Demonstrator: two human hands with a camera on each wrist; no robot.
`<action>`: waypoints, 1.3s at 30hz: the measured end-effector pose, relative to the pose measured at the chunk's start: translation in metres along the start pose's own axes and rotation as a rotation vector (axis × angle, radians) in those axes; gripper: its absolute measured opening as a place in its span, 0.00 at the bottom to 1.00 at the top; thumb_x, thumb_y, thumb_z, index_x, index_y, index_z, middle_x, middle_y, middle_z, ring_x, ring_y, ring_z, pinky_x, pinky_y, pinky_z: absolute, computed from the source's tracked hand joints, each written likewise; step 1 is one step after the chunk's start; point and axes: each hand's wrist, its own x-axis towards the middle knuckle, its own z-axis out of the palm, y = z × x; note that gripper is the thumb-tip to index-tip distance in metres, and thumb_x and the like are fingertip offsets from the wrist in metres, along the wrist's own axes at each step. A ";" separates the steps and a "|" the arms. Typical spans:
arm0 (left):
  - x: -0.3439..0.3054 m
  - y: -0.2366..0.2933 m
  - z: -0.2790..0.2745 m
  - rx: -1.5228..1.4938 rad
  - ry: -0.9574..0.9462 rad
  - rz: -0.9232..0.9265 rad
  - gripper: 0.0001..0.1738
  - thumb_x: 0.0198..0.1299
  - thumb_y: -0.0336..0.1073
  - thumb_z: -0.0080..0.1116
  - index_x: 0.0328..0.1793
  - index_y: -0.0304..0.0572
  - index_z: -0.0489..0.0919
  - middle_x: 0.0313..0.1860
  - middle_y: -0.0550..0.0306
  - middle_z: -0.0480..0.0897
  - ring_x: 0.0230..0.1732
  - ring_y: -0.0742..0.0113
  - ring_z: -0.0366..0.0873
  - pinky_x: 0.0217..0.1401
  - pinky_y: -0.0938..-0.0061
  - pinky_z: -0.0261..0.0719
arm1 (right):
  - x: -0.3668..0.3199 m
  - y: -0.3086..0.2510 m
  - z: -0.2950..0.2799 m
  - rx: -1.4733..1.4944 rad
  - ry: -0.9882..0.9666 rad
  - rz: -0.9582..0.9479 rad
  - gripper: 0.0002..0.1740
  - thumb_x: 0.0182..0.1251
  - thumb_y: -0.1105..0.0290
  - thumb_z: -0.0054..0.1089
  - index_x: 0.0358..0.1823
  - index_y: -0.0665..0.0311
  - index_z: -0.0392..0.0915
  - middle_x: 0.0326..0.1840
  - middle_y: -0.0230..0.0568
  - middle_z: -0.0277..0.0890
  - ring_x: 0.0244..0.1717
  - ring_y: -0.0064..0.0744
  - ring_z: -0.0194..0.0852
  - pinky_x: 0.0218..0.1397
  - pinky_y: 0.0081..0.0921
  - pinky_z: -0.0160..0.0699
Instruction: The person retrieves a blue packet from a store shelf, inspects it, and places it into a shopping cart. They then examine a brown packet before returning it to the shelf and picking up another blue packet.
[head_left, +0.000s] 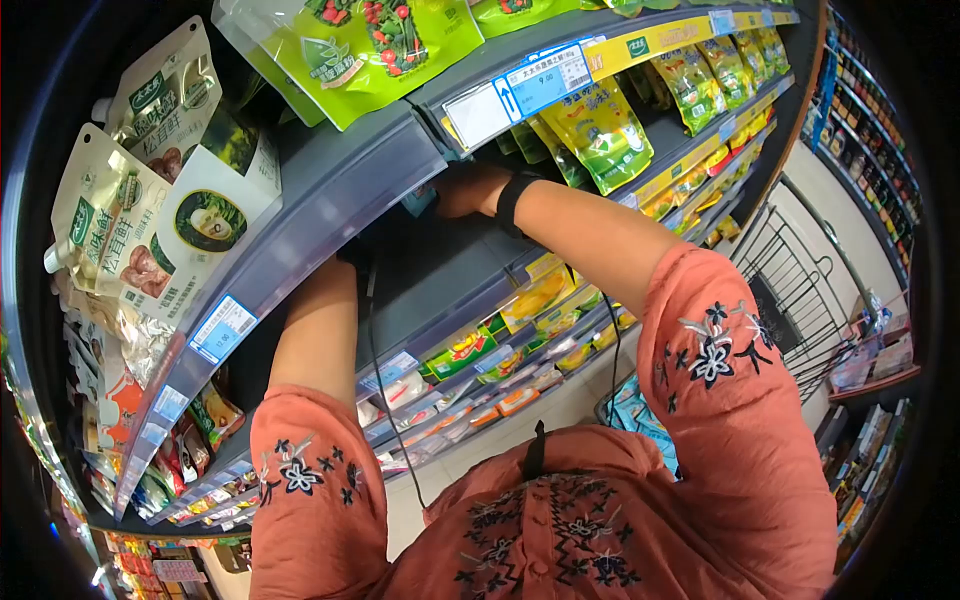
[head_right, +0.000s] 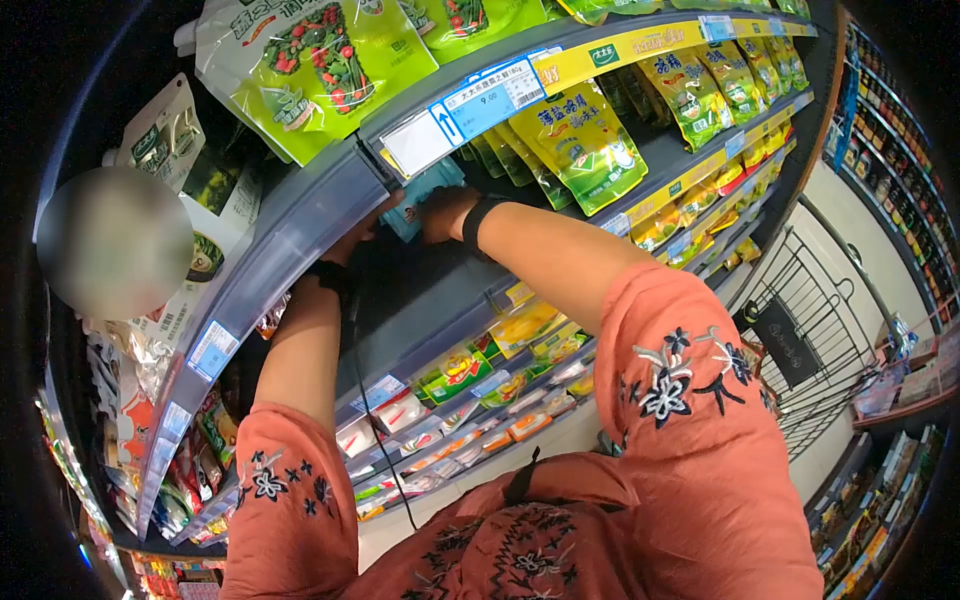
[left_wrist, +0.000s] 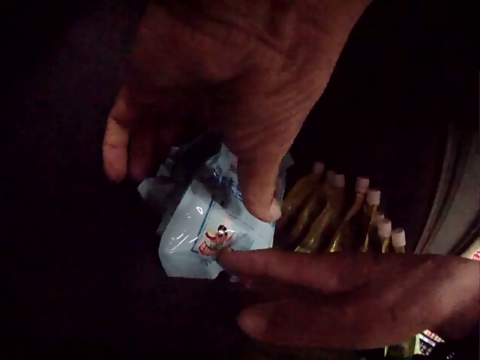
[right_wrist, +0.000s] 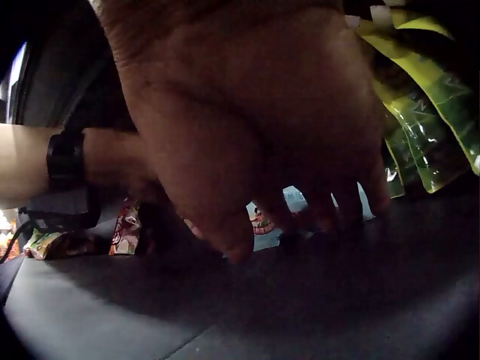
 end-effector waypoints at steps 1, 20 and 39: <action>-0.006 0.011 0.001 0.002 -0.018 -0.007 0.38 0.49 0.44 0.76 0.66 0.44 0.74 0.59 0.49 0.79 0.62 0.53 0.73 0.63 0.60 0.72 | -0.003 0.000 0.002 -0.006 0.017 0.002 0.22 0.61 0.59 0.58 0.55 0.60 0.83 0.59 0.50 0.80 0.60 0.48 0.79 0.61 0.44 0.77; 0.019 -0.057 0.078 0.294 0.174 0.162 0.45 0.42 0.44 0.80 0.69 0.45 0.71 0.67 0.47 0.74 0.69 0.48 0.68 0.73 0.56 0.64 | -0.016 -0.001 -0.016 0.015 -0.046 0.011 0.24 0.64 0.58 0.55 0.59 0.61 0.79 0.59 0.52 0.79 0.60 0.50 0.78 0.62 0.44 0.76; -0.061 0.085 0.010 0.170 -0.449 -0.062 0.37 0.63 0.55 0.62 0.68 0.33 0.72 0.64 0.41 0.77 0.67 0.53 0.72 0.71 0.64 0.66 | -0.141 -0.039 -0.072 0.220 -0.018 -0.188 0.30 0.71 0.50 0.50 0.66 0.63 0.72 0.65 0.56 0.73 0.67 0.55 0.69 0.69 0.39 0.67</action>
